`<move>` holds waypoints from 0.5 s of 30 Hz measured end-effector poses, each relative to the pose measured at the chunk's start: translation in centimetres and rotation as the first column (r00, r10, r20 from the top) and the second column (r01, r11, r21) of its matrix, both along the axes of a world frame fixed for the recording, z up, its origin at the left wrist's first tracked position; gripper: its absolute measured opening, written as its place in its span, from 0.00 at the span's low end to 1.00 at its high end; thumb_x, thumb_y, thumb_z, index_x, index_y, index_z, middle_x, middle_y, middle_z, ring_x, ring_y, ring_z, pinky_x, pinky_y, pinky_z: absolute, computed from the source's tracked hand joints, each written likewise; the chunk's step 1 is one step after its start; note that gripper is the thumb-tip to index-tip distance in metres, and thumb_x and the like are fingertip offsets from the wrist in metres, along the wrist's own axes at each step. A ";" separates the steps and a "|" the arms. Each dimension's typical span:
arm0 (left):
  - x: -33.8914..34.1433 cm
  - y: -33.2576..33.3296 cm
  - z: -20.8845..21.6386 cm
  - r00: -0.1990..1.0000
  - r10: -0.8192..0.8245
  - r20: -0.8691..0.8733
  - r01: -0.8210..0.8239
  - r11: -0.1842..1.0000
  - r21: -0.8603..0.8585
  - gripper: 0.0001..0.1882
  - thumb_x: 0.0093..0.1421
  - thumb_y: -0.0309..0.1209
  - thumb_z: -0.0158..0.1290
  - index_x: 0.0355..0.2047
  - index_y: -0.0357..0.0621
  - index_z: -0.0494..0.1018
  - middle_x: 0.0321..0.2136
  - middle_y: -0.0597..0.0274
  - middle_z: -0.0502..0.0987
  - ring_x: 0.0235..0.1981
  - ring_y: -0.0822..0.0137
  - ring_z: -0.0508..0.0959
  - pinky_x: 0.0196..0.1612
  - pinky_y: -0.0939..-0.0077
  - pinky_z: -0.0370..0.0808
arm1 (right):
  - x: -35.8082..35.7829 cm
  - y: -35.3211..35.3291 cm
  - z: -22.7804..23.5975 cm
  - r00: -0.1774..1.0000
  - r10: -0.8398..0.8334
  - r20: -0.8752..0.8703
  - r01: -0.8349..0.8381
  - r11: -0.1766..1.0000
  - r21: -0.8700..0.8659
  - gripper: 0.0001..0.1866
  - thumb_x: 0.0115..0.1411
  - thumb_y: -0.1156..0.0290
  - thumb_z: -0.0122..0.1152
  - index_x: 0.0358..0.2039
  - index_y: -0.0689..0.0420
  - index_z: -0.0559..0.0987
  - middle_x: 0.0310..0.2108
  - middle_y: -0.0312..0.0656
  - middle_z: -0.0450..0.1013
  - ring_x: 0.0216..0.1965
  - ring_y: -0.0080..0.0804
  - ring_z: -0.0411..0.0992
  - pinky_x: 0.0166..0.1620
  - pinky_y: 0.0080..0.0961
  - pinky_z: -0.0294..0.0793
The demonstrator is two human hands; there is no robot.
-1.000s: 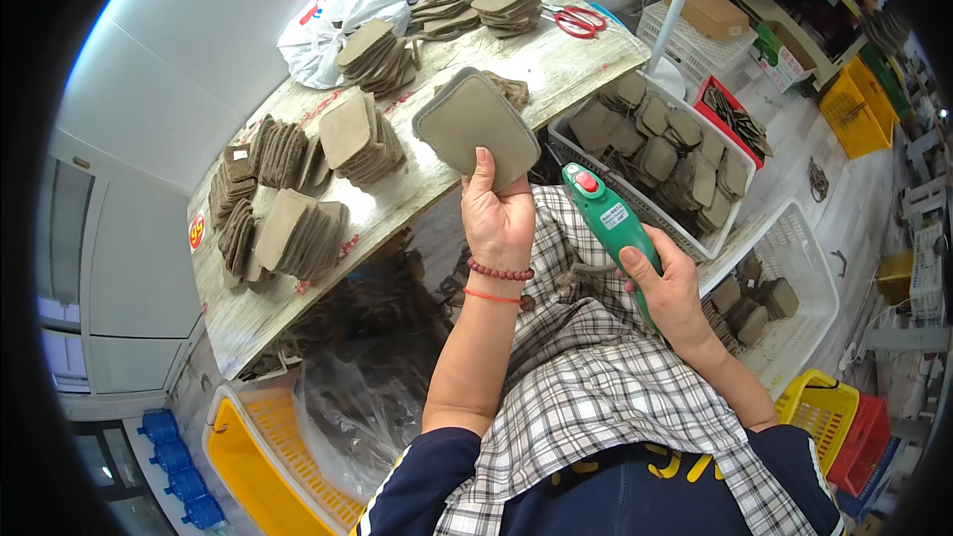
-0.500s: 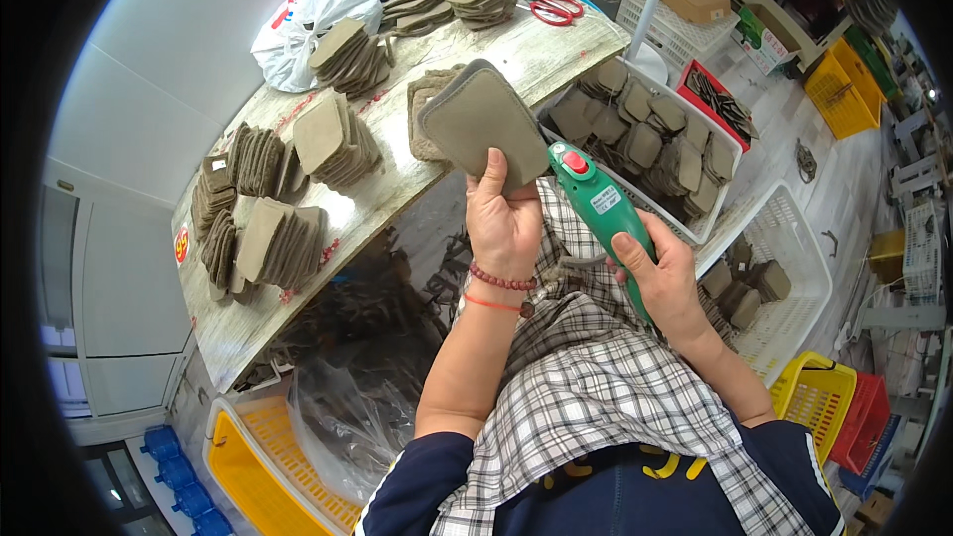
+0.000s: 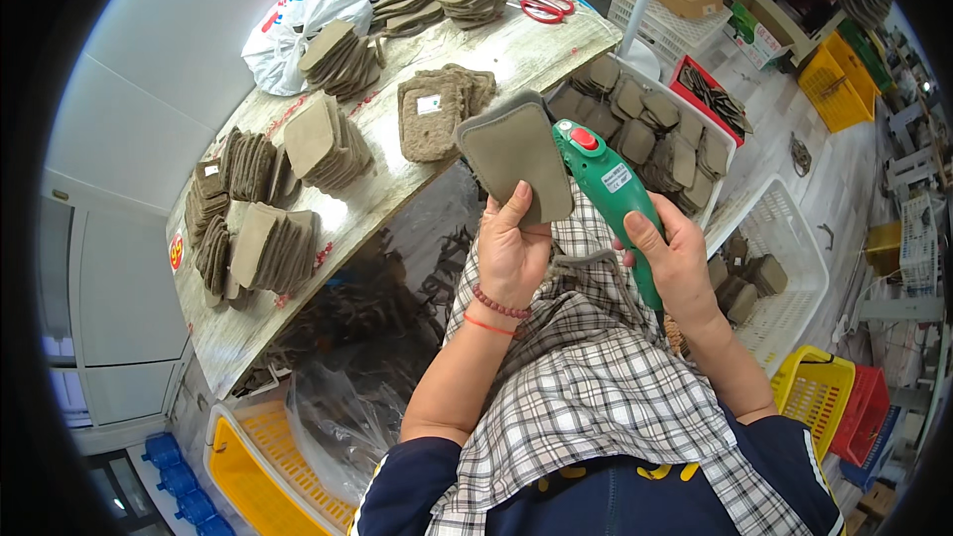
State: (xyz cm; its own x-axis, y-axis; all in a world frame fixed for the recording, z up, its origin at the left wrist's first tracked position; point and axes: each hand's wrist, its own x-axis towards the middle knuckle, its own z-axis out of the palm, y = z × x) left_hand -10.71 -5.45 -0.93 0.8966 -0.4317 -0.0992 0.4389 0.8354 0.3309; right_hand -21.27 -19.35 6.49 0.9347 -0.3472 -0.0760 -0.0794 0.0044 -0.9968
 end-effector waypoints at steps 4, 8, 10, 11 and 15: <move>0.1 1.4 -0.5 0.996 -0.077 0.037 0.075 0.995 0.070 0.18 0.62 0.22 0.51 0.52 0.40 0.66 0.49 0.58 0.74 0.49 0.62 0.76 0.54 0.65 0.73 | -0.2 -0.9 0.3 0.999 0.041 -0.023 -0.041 0.999 0.022 0.22 0.62 0.56 0.59 0.45 0.64 0.74 0.28 0.34 0.72 0.27 0.16 0.67 0.29 0.15 0.69; 1.5 3.6 -0.5 0.982 -0.139 0.127 0.108 0.968 0.226 0.18 0.60 0.21 0.51 0.52 0.36 0.66 0.46 0.55 0.76 0.46 0.62 0.78 0.49 0.62 0.76 | -1.0 -2.4 0.9 0.991 0.119 -0.064 -0.117 0.993 0.025 0.22 0.62 0.56 0.59 0.45 0.64 0.74 0.28 0.34 0.71 0.27 0.16 0.68 0.29 0.16 0.69; 2.6 4.7 -0.4 0.964 -0.187 0.189 0.121 0.942 0.313 0.17 0.60 0.20 0.50 0.51 0.36 0.67 0.45 0.54 0.76 0.44 0.62 0.78 0.48 0.63 0.77 | -1.2 -2.8 1.0 0.986 0.146 -0.075 -0.144 0.989 0.033 0.22 0.62 0.56 0.59 0.46 0.64 0.74 0.28 0.34 0.71 0.27 0.16 0.68 0.29 0.16 0.69; 2.7 5.1 0.1 0.967 -0.171 0.189 0.099 0.936 0.337 0.17 0.60 0.19 0.50 0.50 0.36 0.68 0.44 0.54 0.77 0.43 0.63 0.79 0.46 0.67 0.78 | -1.3 -3.1 1.0 0.984 0.158 -0.083 -0.158 0.987 0.008 0.23 0.62 0.56 0.60 0.46 0.64 0.74 0.28 0.34 0.71 0.27 0.16 0.68 0.30 0.16 0.69; 3.7 6.6 1.3 0.968 -0.178 0.179 0.082 0.892 0.445 0.21 0.55 0.14 0.52 0.50 0.35 0.68 0.43 0.56 0.77 0.42 0.68 0.79 0.46 0.75 0.76 | -1.9 -3.8 1.0 0.971 0.191 -0.144 -0.205 0.974 -0.095 0.25 0.61 0.56 0.61 0.49 0.64 0.73 0.28 0.34 0.71 0.27 0.16 0.68 0.30 0.15 0.69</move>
State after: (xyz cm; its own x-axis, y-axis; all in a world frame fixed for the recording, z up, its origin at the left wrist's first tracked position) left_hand -6.96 1.19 0.40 0.8556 -0.5038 -0.1189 0.4146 0.5294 0.7402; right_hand -23.18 -23.17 7.49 0.9696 -0.1690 -0.1767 -0.1999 -0.1319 -0.9709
